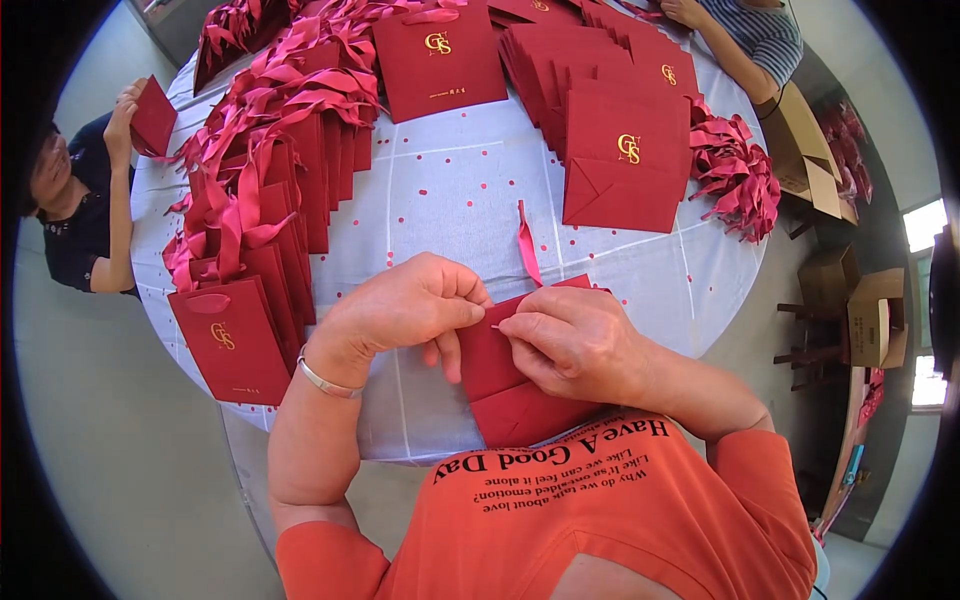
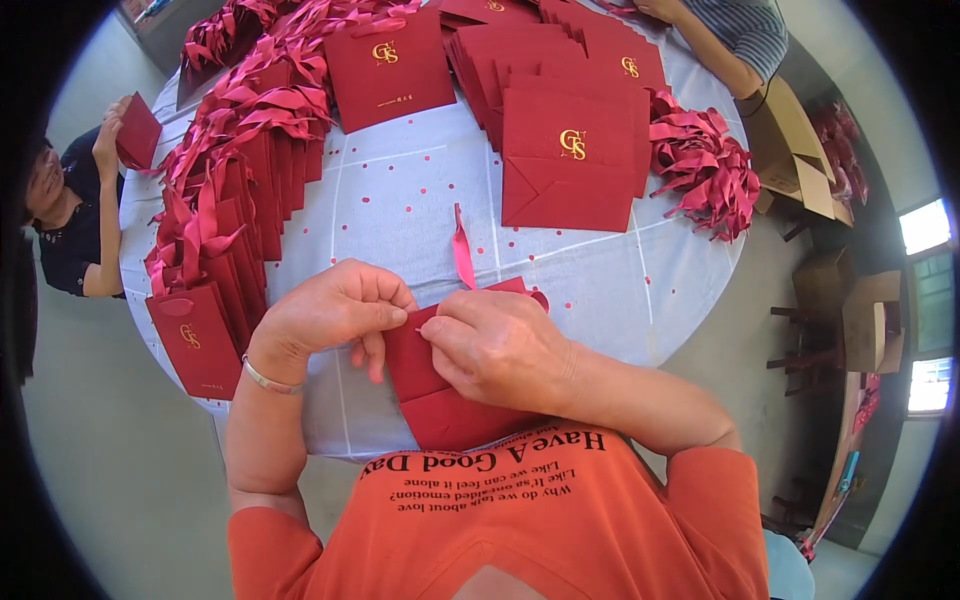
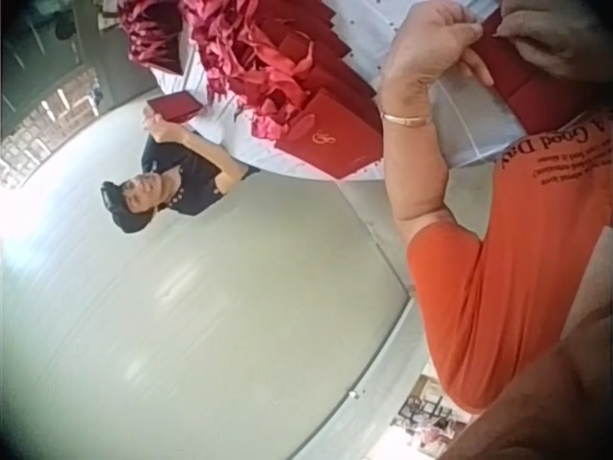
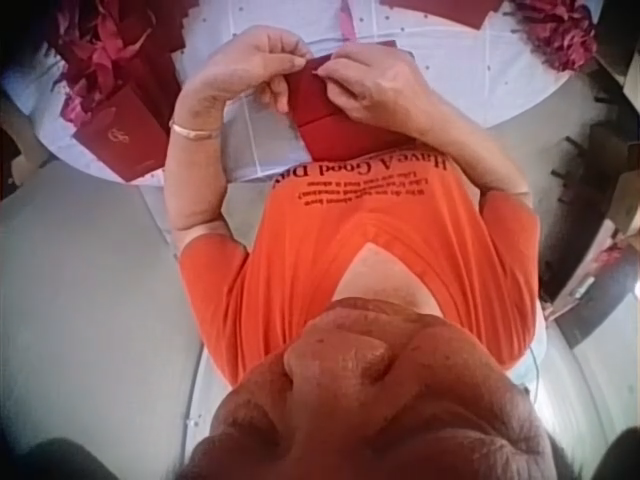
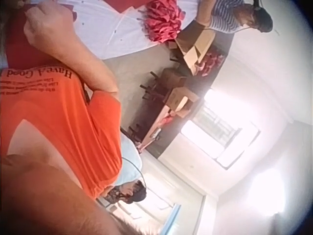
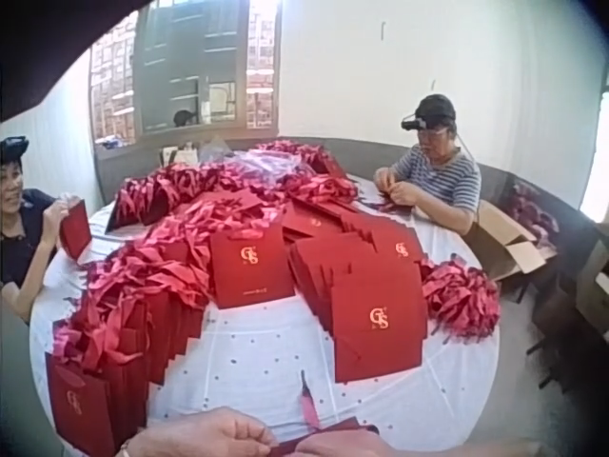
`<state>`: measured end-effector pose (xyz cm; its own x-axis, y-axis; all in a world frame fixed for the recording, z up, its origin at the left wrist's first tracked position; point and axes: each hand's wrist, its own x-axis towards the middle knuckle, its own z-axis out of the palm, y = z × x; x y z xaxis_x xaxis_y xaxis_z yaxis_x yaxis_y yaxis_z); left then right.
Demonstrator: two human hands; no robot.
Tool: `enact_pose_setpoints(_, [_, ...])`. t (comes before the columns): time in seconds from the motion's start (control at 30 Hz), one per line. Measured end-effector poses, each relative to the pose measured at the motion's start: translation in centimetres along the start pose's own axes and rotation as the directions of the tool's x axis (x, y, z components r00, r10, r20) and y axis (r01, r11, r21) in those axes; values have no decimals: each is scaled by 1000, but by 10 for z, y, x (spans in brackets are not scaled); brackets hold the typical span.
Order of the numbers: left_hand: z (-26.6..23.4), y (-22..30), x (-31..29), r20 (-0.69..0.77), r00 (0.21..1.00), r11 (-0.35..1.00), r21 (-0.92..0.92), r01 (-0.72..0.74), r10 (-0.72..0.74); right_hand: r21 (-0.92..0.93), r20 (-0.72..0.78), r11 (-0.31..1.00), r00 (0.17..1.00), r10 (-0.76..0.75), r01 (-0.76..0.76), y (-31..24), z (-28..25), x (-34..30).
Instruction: The person assembles gift bags by threading ribbon handles through slots in paper bags by hand and placing the finished bags onto the table.
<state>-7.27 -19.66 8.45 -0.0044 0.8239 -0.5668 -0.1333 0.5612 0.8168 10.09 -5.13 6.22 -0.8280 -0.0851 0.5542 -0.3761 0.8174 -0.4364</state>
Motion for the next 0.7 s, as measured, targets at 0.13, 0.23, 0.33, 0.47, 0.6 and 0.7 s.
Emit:
enact_pose_setpoints(0.13, [3, -1, 0, -14, 1000, 1000, 12, -16, 16, -97, 62, 995, 998, -12, 18, -7, -1, 6])
enact_pose_setpoints(0.23, [6, -4, 2, -23, 998, 998, 30, -52, 52, -173, 135, 982, 989, -52, 75, -10, -1, 9])
enact_pose_setpoints(0.33, [8, -5, 4, -31, 998, 997, 45, -56, 58, -224, 214, 969, 975, -57, 106, -13, -1, 14])
enact_pose_setpoints(0.47, [11, -4, 4, -63, 997, 996, 83, -46, 52, -239, 233, 970, 967, 100, -42, -25, 0, 23])
enact_pose_setpoints(0.6, [12, 1, 2, -85, 996, 997, 80, -16, 23, -261, 281, 962, 947, 157, -82, -31, 3, 33])
enact_pose_setpoints(0.7, [13, 2, -1, -86, 995, 994, 101, -37, 45, -158, 235, 969, 946, 222, -189, -22, 1, 34])
